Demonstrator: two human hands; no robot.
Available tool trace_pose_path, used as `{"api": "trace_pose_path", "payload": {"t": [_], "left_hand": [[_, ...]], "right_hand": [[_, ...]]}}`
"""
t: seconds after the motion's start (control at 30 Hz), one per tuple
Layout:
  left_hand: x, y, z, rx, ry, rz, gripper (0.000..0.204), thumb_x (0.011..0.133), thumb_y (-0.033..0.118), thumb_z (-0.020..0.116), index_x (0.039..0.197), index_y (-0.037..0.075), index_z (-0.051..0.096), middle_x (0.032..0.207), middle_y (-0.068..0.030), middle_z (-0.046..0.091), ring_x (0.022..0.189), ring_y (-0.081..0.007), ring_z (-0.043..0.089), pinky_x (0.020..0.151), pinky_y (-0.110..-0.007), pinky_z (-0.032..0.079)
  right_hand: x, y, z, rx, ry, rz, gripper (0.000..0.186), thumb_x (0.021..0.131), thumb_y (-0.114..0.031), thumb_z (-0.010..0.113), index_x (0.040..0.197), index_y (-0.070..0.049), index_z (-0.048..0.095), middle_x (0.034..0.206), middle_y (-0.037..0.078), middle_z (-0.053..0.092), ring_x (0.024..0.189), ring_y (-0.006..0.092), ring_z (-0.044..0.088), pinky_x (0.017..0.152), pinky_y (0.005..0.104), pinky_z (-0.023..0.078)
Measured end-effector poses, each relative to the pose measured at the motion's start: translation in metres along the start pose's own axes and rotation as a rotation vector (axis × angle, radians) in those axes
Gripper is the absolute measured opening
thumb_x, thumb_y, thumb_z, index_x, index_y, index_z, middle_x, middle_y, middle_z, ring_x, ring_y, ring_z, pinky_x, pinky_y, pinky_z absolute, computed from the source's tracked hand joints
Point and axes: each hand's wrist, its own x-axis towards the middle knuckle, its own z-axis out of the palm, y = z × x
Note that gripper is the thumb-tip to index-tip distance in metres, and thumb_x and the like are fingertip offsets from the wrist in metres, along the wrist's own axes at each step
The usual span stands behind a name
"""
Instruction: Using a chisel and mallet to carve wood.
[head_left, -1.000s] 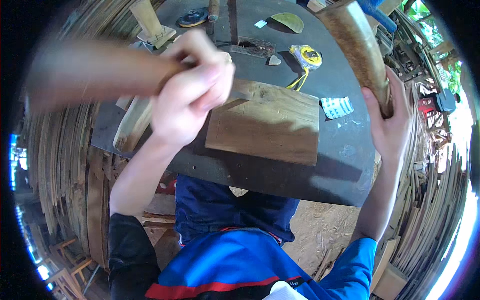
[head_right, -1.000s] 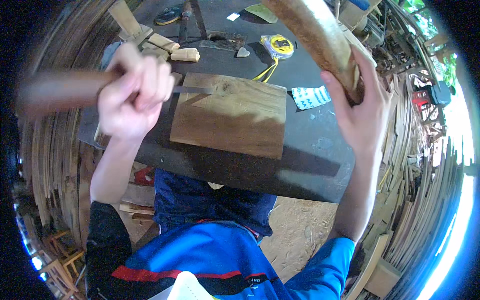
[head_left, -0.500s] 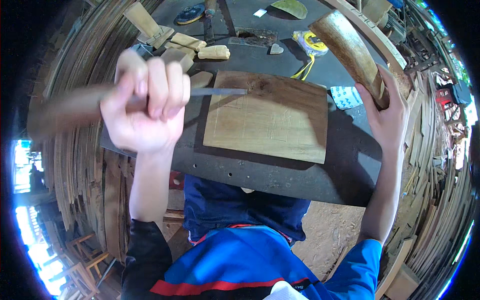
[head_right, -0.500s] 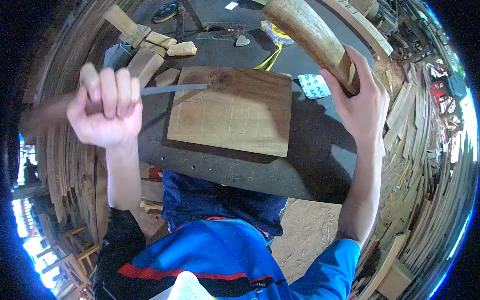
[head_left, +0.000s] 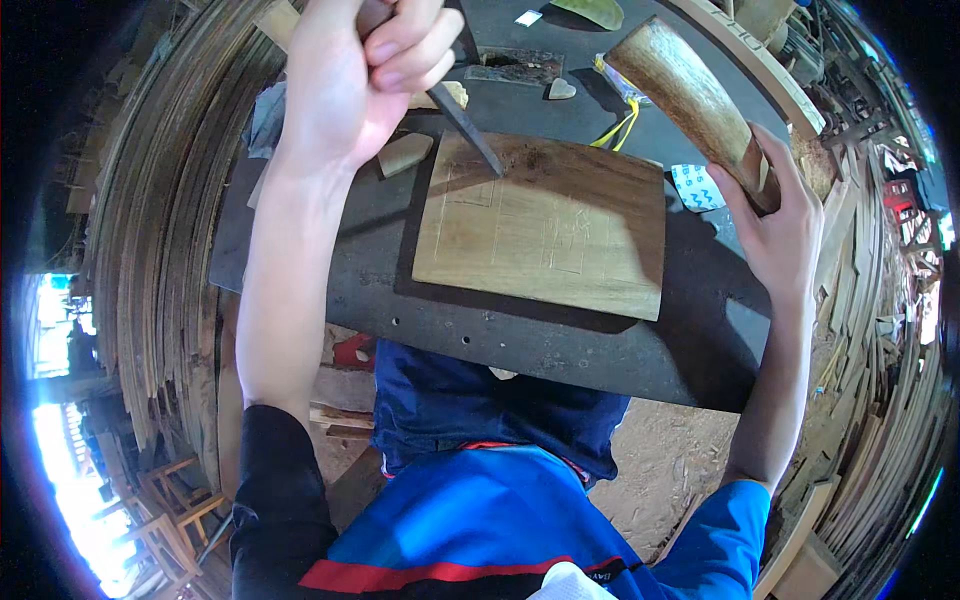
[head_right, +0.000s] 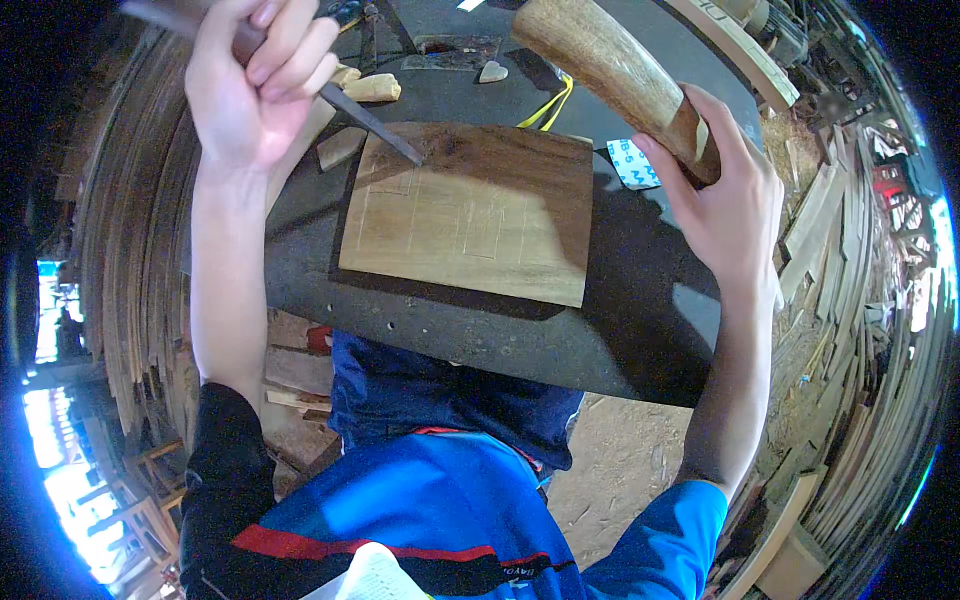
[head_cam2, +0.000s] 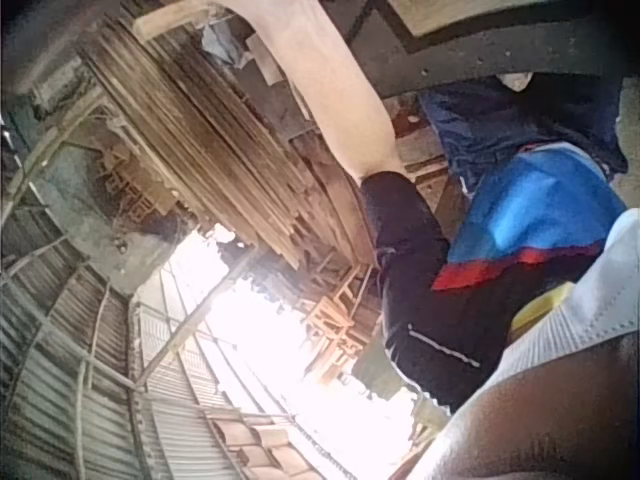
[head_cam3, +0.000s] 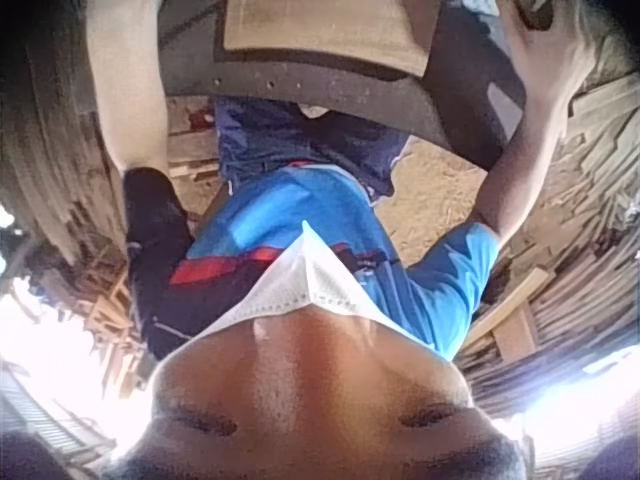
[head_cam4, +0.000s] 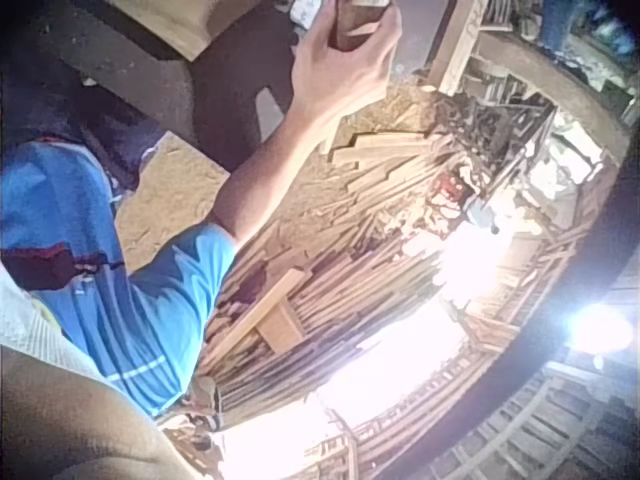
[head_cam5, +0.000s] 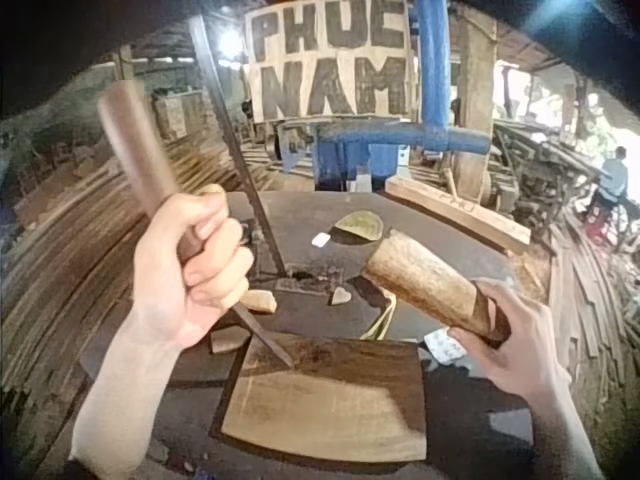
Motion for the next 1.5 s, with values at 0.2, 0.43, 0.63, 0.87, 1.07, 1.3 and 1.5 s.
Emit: {"api": "trace_pose_path", "payload": {"t": [0.2,0.43,0.63,0.87,1.07,1.3,1.5], "left_hand": [[0.016,0.000,0.012,0.417,0.309,-0.169,0.031,0.097,0.027,0.050,0.068,0.017,0.041,0.047,0.0086,0.030,0.037,-0.0042,0.025,0.033,-0.023,0.018],[0.024,-0.029,0.017,1.004,0.960,-0.123,0.032,0.090,0.027,0.065,0.068,0.015,0.045,0.051,0.0102,0.033,0.040,-0.0018,0.028,0.040,-0.021,0.019],[0.022,-0.023,0.027,1.036,1.032,-0.099,0.041,0.089,0.030,0.066,0.061,0.017,0.040,0.049,0.0093,0.032,0.038,-0.0022,0.028,0.038,-0.021,0.017],[0.016,-0.029,0.041,1.011,0.970,-0.015,0.038,0.092,0.026,0.063,0.063,0.015,0.040,0.049,0.0076,0.033,0.038,-0.0027,0.028,0.038,-0.022,0.018],[0.005,-0.033,0.062,1.005,0.937,0.041,0.025,0.096,0.018,0.056,0.076,0.014,0.041,0.052,0.0068,0.031,0.041,-0.0030,0.028,0.039,-0.022,0.019],[-0.029,-0.033,0.076,0.945,0.869,0.185,0.021,0.098,0.016,0.046,0.079,0.013,0.037,0.053,0.0040,0.030,0.044,-0.0065,0.027,0.042,-0.023,0.022],[-0.052,-0.031,0.090,0.966,0.836,0.196,0.023,0.099,0.021,0.041,0.078,0.014,0.032,0.056,0.0034,0.026,0.048,-0.0073,0.026,0.047,-0.024,0.023]], "right_hand": [[0.004,-0.002,0.010,0.003,-0.025,-0.026,0.046,0.079,-0.031,0.078,0.116,-0.010,0.061,0.091,0.013,0.069,0.076,0.0305,0.069,0.066,0.0349,0.053],[-0.003,-0.002,0.002,-0.019,-0.038,0.031,0.048,0.077,-0.032,0.079,0.114,-0.009,0.061,0.095,0.013,0.068,0.080,0.0301,0.069,0.070,0.0363,0.054],[0.000,-0.013,-0.001,-0.033,-0.053,0.009,0.046,0.079,-0.036,0.076,0.114,-0.011,0.059,0.095,0.009,0.069,0.075,0.0288,0.069,0.064,0.0364,0.055],[-0.001,-0.007,-0.004,-0.015,-0.099,0.049,0.047,0.079,-0.035,0.075,0.117,-0.010,0.058,0.095,0.010,0.068,0.074,0.0302,0.068,0.064,0.0376,0.053],[-0.004,-0.006,0.001,-0.016,-0.212,0.021,0.048,0.080,-0.038,0.072,0.117,-0.010,0.058,0.095,0.011,0.068,0.074,0.0338,0.066,0.065,0.0409,0.052],[-0.010,-0.002,0.003,-0.028,-0.227,0.022,0.049,0.082,-0.044,0.069,0.116,-0.011,0.058,0.096,0.010,0.068,0.073,0.0338,0.066,0.064,0.0423,0.052],[-0.011,-0.003,0.003,-0.021,-0.231,-0.041,0.046,0.084,-0.044,0.066,0.113,-0.009,0.057,0.089,0.012,0.067,0.076,0.0329,0.067,0.065,0.0424,0.053]]}}
